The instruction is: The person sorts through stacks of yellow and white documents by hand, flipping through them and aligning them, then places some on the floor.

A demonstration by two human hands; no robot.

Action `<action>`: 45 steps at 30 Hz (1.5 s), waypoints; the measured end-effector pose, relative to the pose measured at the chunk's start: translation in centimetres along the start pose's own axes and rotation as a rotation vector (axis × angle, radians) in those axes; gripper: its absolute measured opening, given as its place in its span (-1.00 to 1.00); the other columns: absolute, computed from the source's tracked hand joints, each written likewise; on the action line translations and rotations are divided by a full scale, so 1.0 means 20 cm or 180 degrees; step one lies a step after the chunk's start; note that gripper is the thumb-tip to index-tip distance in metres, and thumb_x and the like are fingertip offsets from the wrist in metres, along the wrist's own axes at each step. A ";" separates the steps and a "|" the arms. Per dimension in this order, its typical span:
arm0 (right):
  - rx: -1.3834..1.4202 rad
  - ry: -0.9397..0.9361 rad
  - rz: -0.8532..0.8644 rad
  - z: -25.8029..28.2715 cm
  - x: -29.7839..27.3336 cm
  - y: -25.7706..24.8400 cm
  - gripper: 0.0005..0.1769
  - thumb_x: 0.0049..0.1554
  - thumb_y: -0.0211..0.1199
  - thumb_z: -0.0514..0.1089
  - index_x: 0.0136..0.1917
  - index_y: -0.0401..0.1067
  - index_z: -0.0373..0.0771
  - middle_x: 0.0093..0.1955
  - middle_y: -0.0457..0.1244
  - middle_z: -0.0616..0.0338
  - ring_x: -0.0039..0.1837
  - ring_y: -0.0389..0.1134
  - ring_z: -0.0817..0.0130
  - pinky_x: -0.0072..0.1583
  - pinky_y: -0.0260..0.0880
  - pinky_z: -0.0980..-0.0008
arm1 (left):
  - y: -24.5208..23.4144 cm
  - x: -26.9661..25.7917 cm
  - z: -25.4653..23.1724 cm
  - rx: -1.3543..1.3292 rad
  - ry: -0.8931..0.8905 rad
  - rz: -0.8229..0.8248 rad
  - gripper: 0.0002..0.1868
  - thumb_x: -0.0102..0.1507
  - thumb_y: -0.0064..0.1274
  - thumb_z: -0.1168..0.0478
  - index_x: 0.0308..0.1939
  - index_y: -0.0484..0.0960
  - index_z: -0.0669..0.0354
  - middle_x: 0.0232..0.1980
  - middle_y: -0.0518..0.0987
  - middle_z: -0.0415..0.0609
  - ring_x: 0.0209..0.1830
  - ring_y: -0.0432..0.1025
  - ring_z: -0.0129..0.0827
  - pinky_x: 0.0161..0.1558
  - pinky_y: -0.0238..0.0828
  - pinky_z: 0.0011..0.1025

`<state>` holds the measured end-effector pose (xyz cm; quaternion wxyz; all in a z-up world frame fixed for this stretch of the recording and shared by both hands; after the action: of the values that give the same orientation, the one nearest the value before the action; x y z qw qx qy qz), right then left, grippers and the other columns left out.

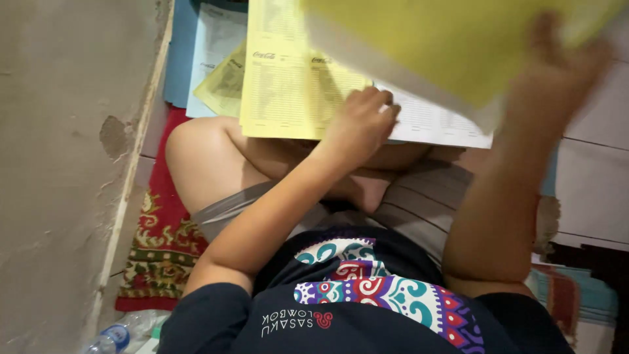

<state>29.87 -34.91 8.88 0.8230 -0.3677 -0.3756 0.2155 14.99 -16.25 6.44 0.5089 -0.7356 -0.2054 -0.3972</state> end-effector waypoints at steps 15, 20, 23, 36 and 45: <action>-0.1005 -0.0875 0.0279 0.18 -0.34 0.23 -0.32 0.01 0.11 -0.45 0.39 0.47 -0.15 0.25 0.42 0.16 0.21 0.47 0.18 0.14 0.52 0.23 | 0.18 0.02 -0.07 0.0385 0.0231 0.1023 -0.81 -0.06 0.18 0.33 -0.71 0.58 -0.09 -0.69 0.45 -0.16 -0.63 0.47 -0.20 -0.58 0.43 -0.27; -0.0961 -0.0736 0.0494 0.26 -0.28 0.18 -0.45 0.08 0.19 -0.45 0.34 0.48 -0.24 0.25 0.43 0.12 0.22 0.46 0.13 0.13 0.53 0.18 | 0.15 -0.02 -0.04 0.0410 0.0306 0.1041 -0.84 -0.03 0.22 0.27 -0.66 0.60 -0.09 -0.67 0.48 -0.21 -0.56 0.50 -0.26 -0.46 0.41 -0.33; -0.1056 -0.0728 0.0594 0.23 -0.31 0.20 -0.59 0.22 0.17 -0.28 0.34 0.47 -0.25 0.27 0.42 0.10 0.25 0.46 0.13 0.14 0.52 0.18 | 0.13 -0.03 -0.06 0.0428 0.0308 0.0900 -0.81 0.04 0.23 0.21 -0.65 0.58 -0.18 -0.64 0.52 -0.27 -0.47 0.52 -0.34 -0.28 0.38 -0.38; -0.0181 0.0474 0.0218 0.10 -0.17 -0.06 -0.80 0.53 0.24 -0.35 0.19 0.52 -0.64 -0.12 0.27 -0.13 -0.18 0.24 0.13 -0.25 0.13 0.14 | -0.40 -0.25 0.46 -0.0020 -0.0820 0.0763 -0.79 0.16 0.35 0.18 -0.34 0.63 0.18 -0.23 0.52 0.03 -0.26 0.39 0.03 -0.21 0.27 -0.08; -0.0630 -0.0351 0.0763 0.86 0.33 0.66 -0.57 0.14 0.04 -0.62 0.12 0.55 -0.29 -0.33 0.34 0.03 -0.40 0.29 0.11 -0.36 0.36 0.10 | -0.43 -0.39 0.65 0.0254 -0.0946 0.2280 -0.41 -0.05 0.46 -0.27 -0.18 0.71 0.03 -0.20 0.54 -0.09 -0.26 0.54 -0.01 -0.41 0.47 -0.01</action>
<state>19.60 -14.72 9.60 0.7292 -0.4768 -0.3930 0.2940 9.12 -0.13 3.09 0.6082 -0.7899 -0.0223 -0.0751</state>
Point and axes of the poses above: each hand's wrist, its own x-axis towards the middle knuckle, its own y-axis out of the palm, z = x × y, the point moved 7 cm from there along x, towards the middle knuckle
